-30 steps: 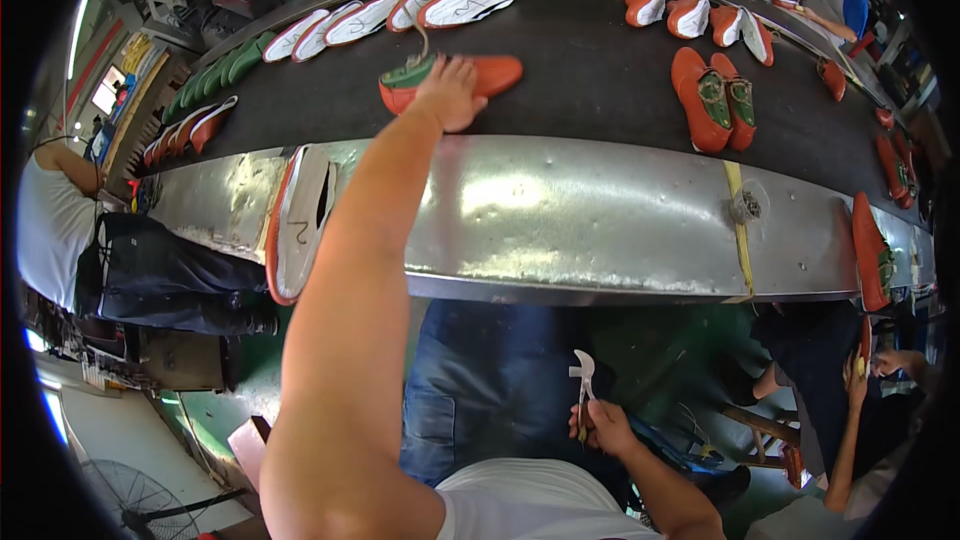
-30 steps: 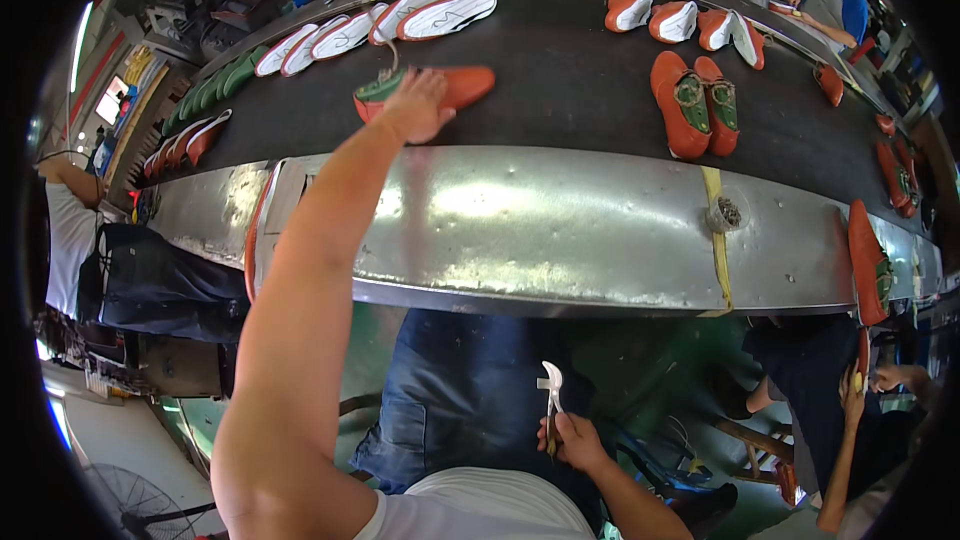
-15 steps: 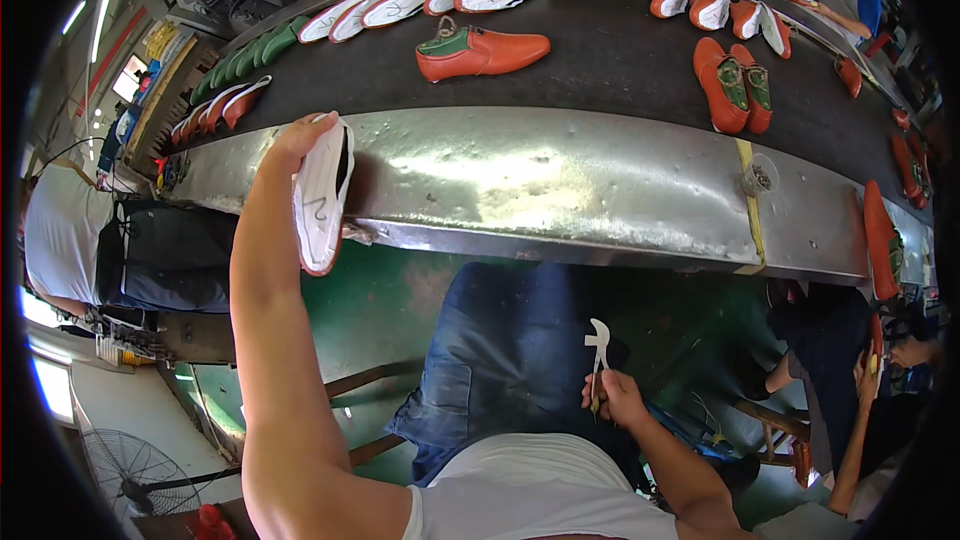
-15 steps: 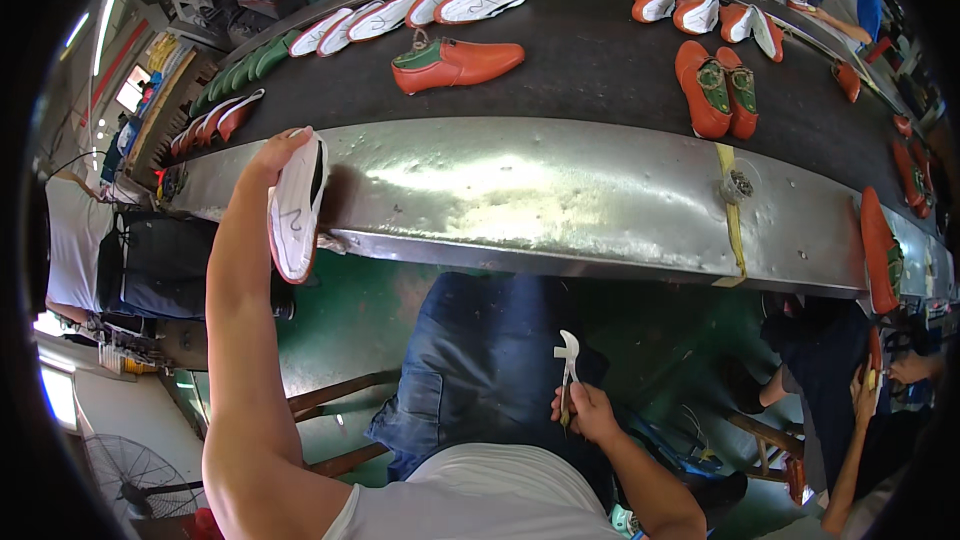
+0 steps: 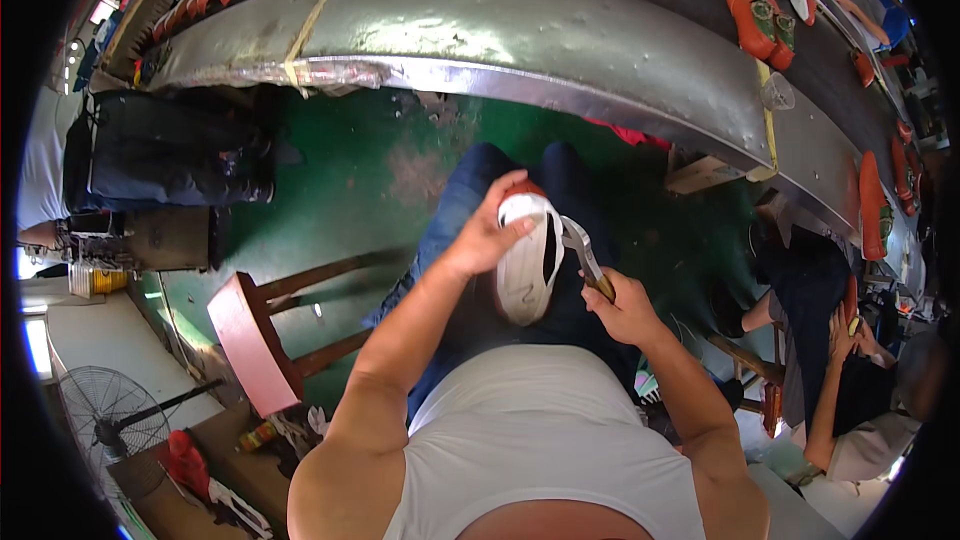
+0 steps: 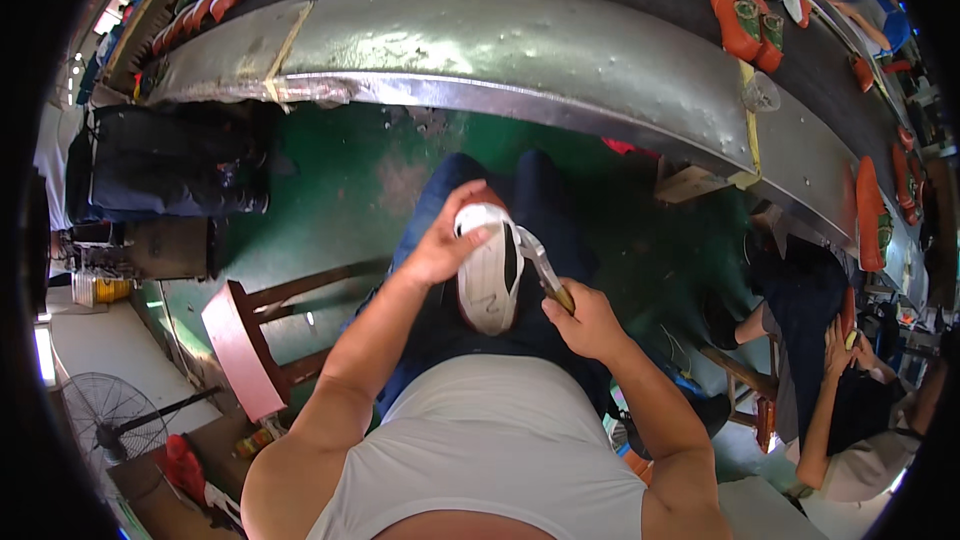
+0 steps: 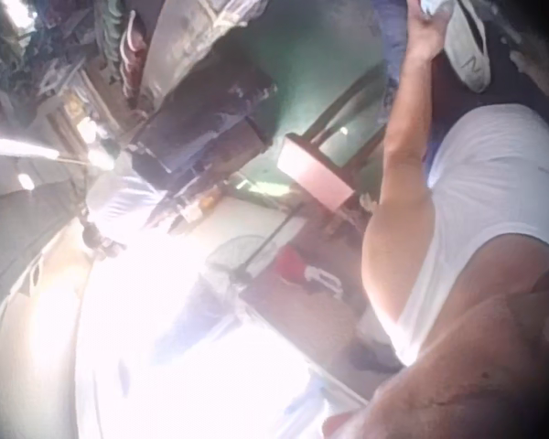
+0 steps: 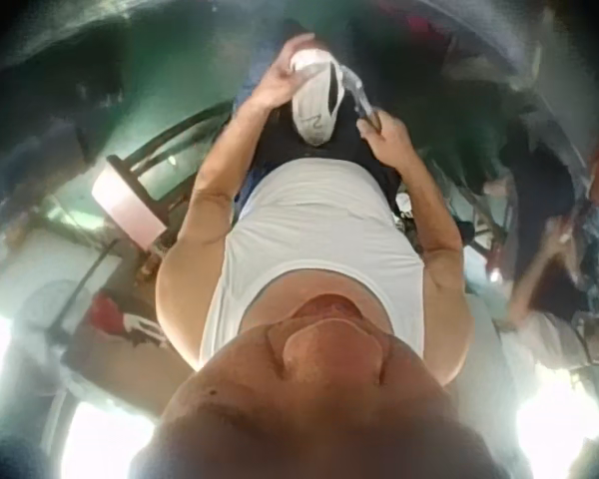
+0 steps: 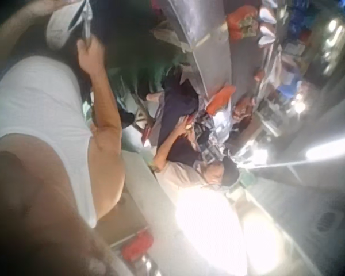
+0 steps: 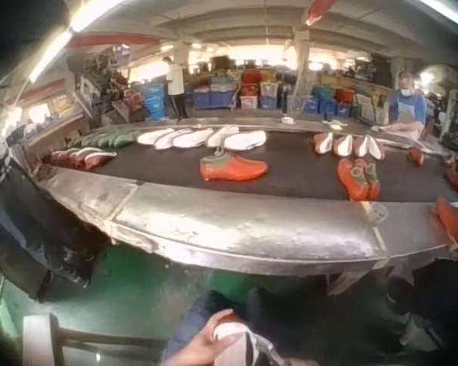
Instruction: Assembling and inspecting shoes on a factory production line using tools.
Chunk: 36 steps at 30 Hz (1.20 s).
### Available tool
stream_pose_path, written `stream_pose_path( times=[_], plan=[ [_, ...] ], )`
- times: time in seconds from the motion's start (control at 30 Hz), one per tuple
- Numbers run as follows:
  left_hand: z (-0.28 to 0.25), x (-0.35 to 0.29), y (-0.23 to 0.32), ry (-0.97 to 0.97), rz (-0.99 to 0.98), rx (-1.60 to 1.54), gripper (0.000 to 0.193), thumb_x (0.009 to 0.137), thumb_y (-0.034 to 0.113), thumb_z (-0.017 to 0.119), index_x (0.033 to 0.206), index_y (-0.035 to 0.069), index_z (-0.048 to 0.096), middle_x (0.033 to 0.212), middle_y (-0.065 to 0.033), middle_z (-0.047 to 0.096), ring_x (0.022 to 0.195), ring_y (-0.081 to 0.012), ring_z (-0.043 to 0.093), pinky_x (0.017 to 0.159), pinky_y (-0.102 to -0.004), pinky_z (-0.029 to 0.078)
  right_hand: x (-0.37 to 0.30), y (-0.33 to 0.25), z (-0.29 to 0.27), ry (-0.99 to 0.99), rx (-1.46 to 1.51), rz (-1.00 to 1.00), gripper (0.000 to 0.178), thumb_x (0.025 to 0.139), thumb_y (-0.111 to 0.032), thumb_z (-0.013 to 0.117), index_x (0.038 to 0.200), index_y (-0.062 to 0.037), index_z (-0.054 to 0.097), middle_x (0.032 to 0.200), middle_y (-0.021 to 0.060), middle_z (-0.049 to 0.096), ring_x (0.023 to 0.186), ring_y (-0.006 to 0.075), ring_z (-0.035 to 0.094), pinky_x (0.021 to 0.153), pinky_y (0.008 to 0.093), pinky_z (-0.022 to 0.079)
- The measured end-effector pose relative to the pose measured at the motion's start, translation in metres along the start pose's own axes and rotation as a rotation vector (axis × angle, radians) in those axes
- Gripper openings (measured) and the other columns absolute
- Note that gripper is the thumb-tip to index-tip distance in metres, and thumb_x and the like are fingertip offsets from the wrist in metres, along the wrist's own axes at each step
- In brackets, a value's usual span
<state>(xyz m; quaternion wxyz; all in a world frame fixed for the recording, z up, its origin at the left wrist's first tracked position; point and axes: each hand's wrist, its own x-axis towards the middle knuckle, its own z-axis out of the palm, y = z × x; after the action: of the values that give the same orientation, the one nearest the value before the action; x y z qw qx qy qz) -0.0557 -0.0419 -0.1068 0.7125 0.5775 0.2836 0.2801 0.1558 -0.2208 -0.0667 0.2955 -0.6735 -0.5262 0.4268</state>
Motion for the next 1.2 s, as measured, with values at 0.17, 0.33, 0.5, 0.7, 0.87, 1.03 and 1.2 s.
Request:
stream_pose_path(
  times=[0.17,0.33,0.5,0.7,0.87,1.03,1.2],
  plan=[
    [-0.008,-0.005,0.016,-0.141,-0.042,-0.050,0.070,0.099,0.017,0.064,0.154,0.013,0.022,0.128,-0.0092,0.057,0.120,-0.0193,0.053,0.105,-0.0348,0.043,-0.004,-0.041,0.006,-0.186,0.185,0.083,0.028,0.098,-0.024,0.061,0.114,-0.0002,0.061,0.076,0.0070,0.063,0.067,0.0188,0.064,0.067,0.0328,0.052],
    [-0.011,-0.007,0.002,-0.156,-0.004,-0.086,0.061,0.105,0.030,0.053,0.154,0.014,0.020,0.134,-0.0100,0.055,0.126,-0.0202,0.049,0.110,-0.0364,0.038,0.003,-0.041,0.018,-0.202,0.460,0.234,0.027,0.100,-0.022,0.058,0.115,0.0003,0.060,0.079,0.0035,0.064,0.068,0.0104,0.060,0.063,0.0275,0.050],
    [-0.014,-0.009,0.004,-0.123,0.000,-0.045,0.057,0.107,0.029,0.049,0.154,0.015,0.020,0.138,-0.0100,0.053,0.128,-0.0215,0.048,0.112,-0.0362,0.037,0.021,-0.043,0.034,-0.171,0.711,0.202,0.024,0.101,-0.017,0.055,0.113,0.0038,0.060,0.082,0.0044,0.064,0.070,0.0083,0.058,0.063,0.0252,0.048],
    [-0.018,-0.010,0.001,-0.127,-0.043,-0.108,0.056,0.107,0.031,0.048,0.154,0.015,0.020,0.136,-0.0107,0.055,0.128,-0.0219,0.049,0.111,-0.0362,0.038,0.017,-0.040,0.013,-0.233,0.300,0.161,0.025,0.100,-0.017,0.057,0.119,0.0006,0.058,0.091,0.0065,0.066,0.066,0.0118,0.062,0.060,0.0280,0.053],
    [-0.020,-0.004,0.014,-0.149,-0.099,0.151,0.062,0.106,0.033,0.050,0.155,0.010,0.019,0.136,-0.0133,0.054,0.131,-0.0238,0.047,0.112,-0.0363,0.036,0.035,-0.055,-0.012,-0.194,-0.231,-0.029,0.027,0.097,-0.017,0.061,0.116,0.0013,0.058,0.082,0.0083,0.065,0.068,0.0128,0.062,0.059,0.0335,0.051],
    [0.010,0.007,0.016,-0.241,0.028,0.361,0.064,0.103,0.028,0.055,0.153,0.005,0.023,0.144,-0.0166,0.045,0.135,-0.0262,0.043,0.113,-0.0367,0.034,0.072,-0.096,-0.029,-0.056,0.598,-0.099,0.025,0.101,-0.019,0.058,0.117,0.0003,0.060,0.083,0.0024,0.065,0.067,0.0061,0.054,0.058,0.0229,0.044],
    [-0.006,0.003,0.023,-0.164,-0.152,0.202,0.063,0.104,0.029,0.054,0.154,0.008,0.021,0.139,-0.0152,0.051,0.130,-0.0254,0.048,0.111,-0.0367,0.038,0.033,-0.076,-0.048,-0.200,0.158,0.183,0.026,0.097,-0.015,0.062,0.118,0.0002,0.061,0.080,0.0037,0.064,0.065,0.0091,0.060,0.059,0.0265,0.049]
  ],
)
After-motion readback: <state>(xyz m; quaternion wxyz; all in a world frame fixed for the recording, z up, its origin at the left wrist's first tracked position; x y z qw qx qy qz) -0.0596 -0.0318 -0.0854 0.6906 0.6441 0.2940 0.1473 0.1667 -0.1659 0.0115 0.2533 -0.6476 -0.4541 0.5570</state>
